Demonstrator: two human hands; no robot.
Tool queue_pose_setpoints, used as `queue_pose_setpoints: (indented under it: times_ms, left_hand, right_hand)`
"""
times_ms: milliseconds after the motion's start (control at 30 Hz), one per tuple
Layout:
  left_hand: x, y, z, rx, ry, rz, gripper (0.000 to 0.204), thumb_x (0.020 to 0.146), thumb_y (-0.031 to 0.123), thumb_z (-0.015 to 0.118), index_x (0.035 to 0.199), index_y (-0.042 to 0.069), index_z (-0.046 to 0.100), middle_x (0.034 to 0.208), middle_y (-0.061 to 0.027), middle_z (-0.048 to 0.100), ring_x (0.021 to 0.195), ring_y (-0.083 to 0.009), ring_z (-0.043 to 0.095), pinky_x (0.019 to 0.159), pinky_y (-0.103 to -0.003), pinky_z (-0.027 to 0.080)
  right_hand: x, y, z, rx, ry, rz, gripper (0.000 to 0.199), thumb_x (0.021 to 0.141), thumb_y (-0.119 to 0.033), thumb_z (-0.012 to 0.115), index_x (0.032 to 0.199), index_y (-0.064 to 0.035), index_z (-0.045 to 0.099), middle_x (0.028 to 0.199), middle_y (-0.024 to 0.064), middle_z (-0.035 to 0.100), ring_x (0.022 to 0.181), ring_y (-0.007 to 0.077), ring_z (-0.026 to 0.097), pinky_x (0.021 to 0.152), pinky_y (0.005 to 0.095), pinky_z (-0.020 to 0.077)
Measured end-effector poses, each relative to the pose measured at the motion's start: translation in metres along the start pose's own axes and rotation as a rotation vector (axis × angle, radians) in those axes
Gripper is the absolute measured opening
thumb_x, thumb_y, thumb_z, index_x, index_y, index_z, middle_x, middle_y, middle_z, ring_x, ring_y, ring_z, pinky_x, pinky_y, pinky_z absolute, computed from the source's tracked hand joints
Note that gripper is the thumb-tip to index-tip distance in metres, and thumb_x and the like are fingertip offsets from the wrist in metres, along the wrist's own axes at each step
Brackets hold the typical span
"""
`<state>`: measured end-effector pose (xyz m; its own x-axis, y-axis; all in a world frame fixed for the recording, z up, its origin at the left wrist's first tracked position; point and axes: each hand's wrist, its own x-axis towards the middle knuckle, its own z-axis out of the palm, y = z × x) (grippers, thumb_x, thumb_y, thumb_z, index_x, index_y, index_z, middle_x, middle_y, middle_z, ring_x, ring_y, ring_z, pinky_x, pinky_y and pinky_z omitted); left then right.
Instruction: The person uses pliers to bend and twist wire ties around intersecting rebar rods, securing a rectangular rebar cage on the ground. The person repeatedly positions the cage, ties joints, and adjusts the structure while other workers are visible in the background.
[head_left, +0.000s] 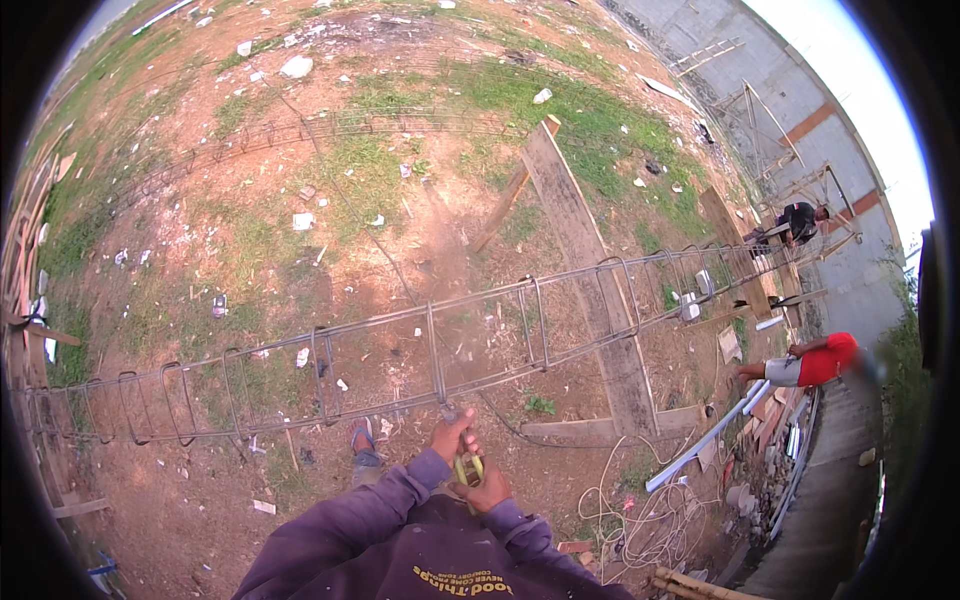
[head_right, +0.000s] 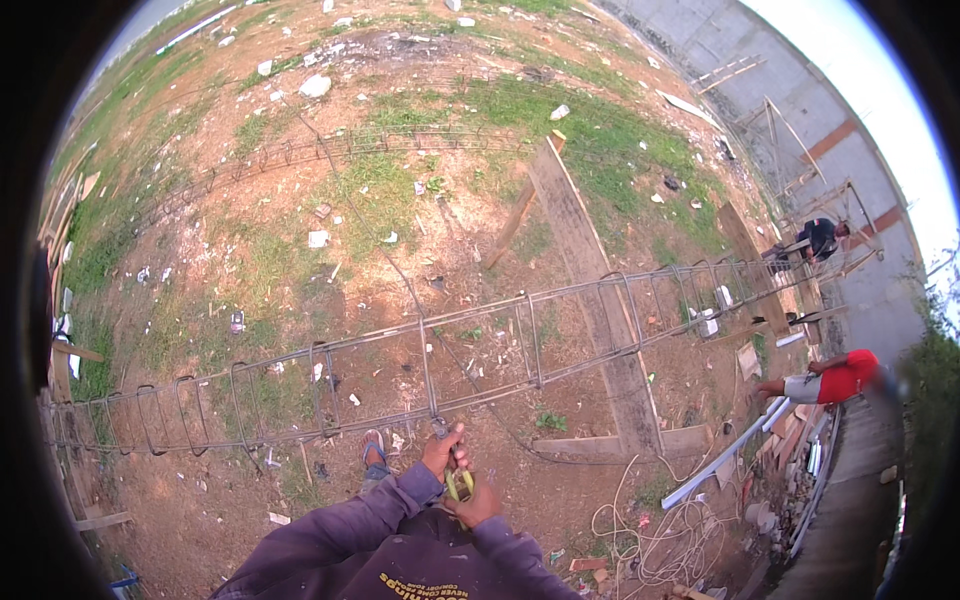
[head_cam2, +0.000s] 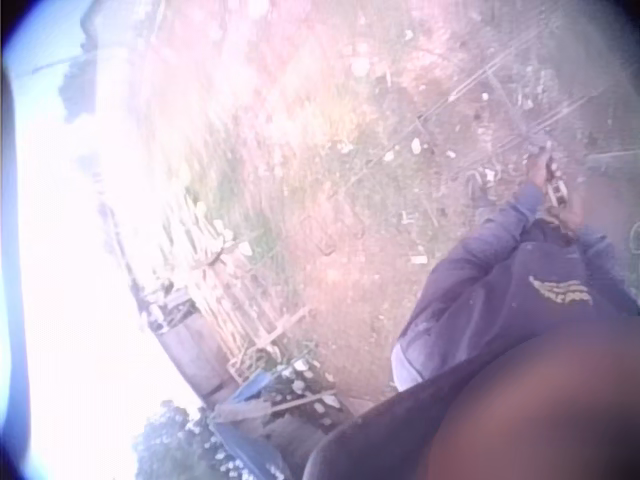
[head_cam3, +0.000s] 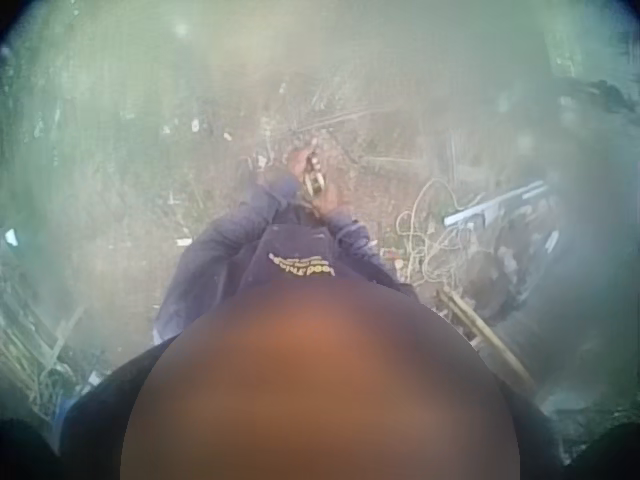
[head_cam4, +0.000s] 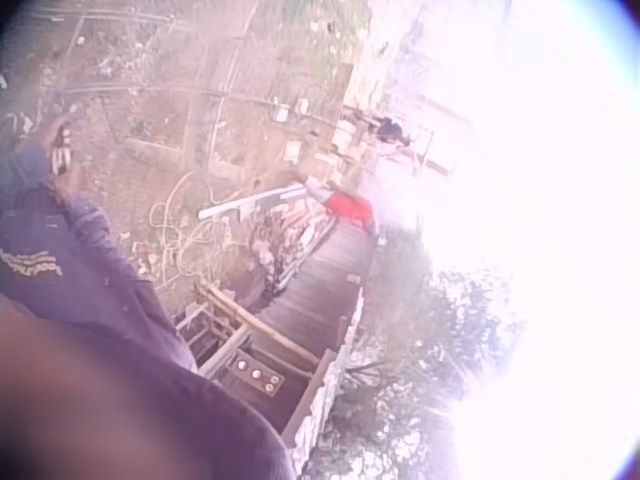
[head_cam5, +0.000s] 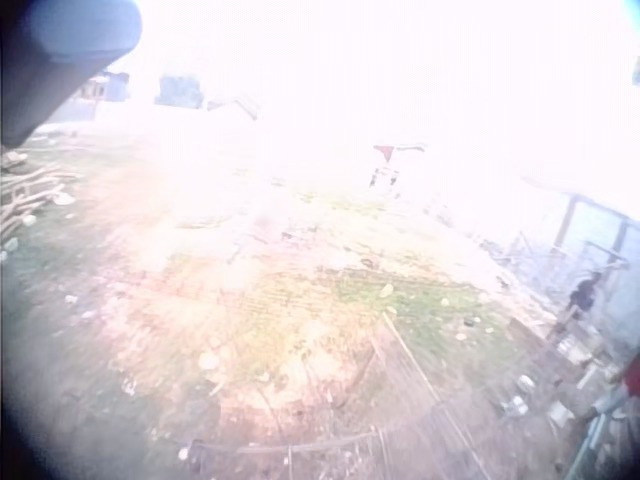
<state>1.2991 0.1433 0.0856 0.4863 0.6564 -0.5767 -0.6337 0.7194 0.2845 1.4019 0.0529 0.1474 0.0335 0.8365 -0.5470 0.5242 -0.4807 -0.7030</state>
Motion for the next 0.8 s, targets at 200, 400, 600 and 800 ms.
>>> queue_pose_setpoints:
  times_ms: [200,400,600,800]
  left_hand:
    - [0.024,-0.025,0.030,0.020,0.367,0.248,0.031,0.089,0.035,0.063,0.081,0.006,0.054,0.060,-0.0058,0.054,0.053,-0.0199,0.056,0.054,-0.036,0.053]
    - [0.007,-0.008,-0.016,-0.168,-0.182,-0.035,0.042,0.090,0.045,0.058,0.090,0.003,0.061,0.065,-0.0098,0.060,0.064,-0.0278,0.062,0.071,-0.046,0.055]
    - [0.013,-0.010,0.019,0.008,0.200,0.085,0.045,0.089,0.050,0.057,0.077,0.007,0.050,0.061,-0.0090,0.056,0.068,-0.0281,0.065,0.070,-0.047,0.052]
    - [-0.010,0.003,0.009,1.375,0.496,0.223,0.051,0.086,0.057,0.056,0.078,0.006,0.056,0.072,-0.0129,0.061,0.077,-0.0286,0.064,0.076,-0.046,0.051]
  right_hand:
    - [0.008,0.025,-0.010,-0.768,0.515,-0.107,0.054,0.076,-0.024,0.066,0.123,-0.0049,0.047,0.098,0.0119,0.061,0.087,0.0360,0.060,0.074,0.0439,0.0461]
    - [0.028,0.046,-0.017,0.074,-0.375,0.340,0.043,0.082,-0.032,0.066,0.113,-0.0052,0.051,0.086,0.0138,0.060,0.073,0.0347,0.061,0.066,0.0421,0.0482]
    - [0.007,0.045,0.002,-0.695,0.652,-0.345,0.040,0.081,-0.037,0.069,0.102,-0.0055,0.056,0.075,0.0111,0.061,0.058,0.0257,0.061,0.061,0.0378,0.0505]
    - [0.037,0.045,-0.040,0.012,-0.348,0.199,0.041,0.078,-0.037,0.073,0.099,-0.0025,0.062,0.066,0.0043,0.059,0.054,0.0176,0.059,0.051,0.0340,0.0462]
